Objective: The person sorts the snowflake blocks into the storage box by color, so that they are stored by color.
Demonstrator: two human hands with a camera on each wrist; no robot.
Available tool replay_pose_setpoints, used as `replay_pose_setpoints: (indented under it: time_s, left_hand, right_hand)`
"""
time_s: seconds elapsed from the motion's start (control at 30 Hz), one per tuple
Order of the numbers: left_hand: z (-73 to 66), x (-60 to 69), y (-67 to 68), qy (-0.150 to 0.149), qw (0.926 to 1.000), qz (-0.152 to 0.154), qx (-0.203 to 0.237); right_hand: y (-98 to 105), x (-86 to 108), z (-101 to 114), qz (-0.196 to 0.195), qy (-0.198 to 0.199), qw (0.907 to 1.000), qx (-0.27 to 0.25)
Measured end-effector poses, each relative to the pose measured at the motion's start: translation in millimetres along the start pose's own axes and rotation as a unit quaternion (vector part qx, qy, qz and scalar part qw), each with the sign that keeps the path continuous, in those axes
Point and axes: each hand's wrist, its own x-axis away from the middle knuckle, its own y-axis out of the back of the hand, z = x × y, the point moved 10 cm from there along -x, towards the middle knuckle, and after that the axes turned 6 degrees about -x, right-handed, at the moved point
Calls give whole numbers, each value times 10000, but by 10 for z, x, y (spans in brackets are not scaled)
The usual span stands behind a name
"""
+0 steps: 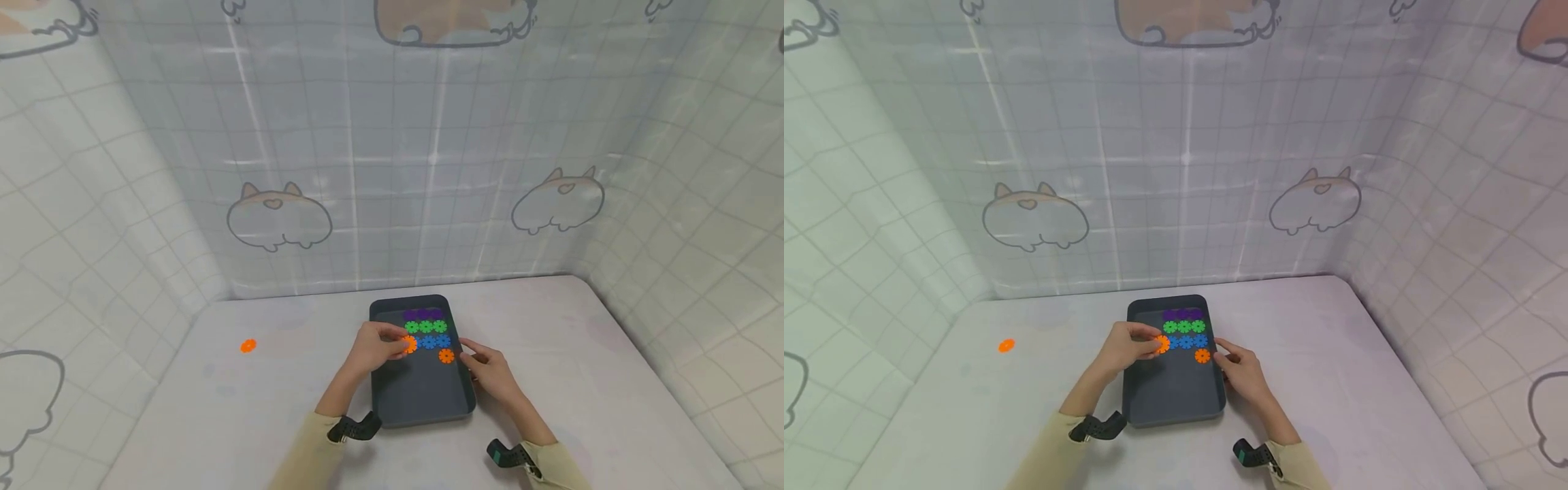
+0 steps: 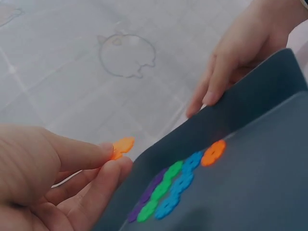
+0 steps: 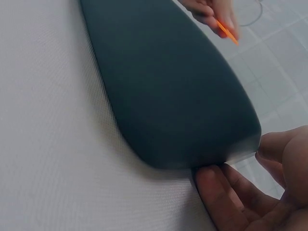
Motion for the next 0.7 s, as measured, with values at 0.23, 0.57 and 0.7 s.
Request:
replay_pose_setpoints:
  time_s: [0.23,0.57,0.7]
  left_hand:
    - [42,-122,-278,24,9997,197,171]
    - [111,-264,-521,60,9995,201,220]
    - [168,-306,-573,155,9992,161,318]
  right_hand:
    - [10,-12,-11,-12,-15,10000,-21]
    - [11,-2,-13,14,56,10000,-76]
    - [5,-4,-8,45,140,9999,-67]
